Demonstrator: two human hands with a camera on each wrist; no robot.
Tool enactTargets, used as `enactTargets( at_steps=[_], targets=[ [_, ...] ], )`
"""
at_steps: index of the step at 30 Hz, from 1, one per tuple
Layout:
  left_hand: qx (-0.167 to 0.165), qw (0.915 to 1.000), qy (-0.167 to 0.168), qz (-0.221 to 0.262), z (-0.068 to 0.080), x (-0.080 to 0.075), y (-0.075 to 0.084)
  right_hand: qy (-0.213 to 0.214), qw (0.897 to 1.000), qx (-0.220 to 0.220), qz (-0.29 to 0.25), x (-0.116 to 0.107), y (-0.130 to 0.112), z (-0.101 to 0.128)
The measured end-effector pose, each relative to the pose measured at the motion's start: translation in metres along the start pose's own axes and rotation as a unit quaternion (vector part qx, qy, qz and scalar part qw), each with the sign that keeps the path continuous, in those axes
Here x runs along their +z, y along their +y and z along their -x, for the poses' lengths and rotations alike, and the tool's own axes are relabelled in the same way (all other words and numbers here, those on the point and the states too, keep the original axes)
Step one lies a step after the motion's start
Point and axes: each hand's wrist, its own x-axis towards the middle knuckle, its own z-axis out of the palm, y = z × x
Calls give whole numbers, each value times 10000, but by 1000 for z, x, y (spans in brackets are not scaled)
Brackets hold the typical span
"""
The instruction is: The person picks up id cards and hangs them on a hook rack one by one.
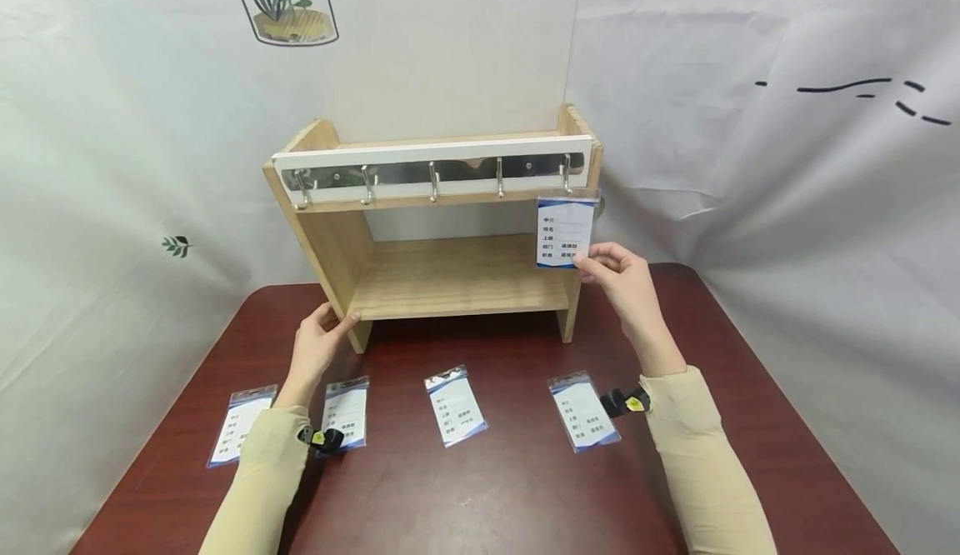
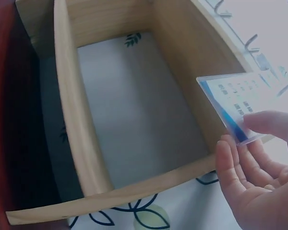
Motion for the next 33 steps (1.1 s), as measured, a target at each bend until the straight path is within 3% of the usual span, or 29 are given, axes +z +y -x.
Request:
enactTargets(
  at_steps=[11, 17, 24, 33],
  targets=[
    [-19, 10000, -19, -1, 1, 0, -1, -210, 9995, 216, 85, -11, 11, 6],
    [-10, 10000, 34, 14, 0, 0, 0, -453, 9962, 386, 642, -20, 18, 11],
    [-19, 10000, 66, 15, 0, 0, -1, -768, 9821, 794, 1525, -31, 31, 18],
    [-10, 10000, 30, 68, 0, 1, 0, -869, 9615, 1185, 2321, -46, 53, 32]
  ],
)
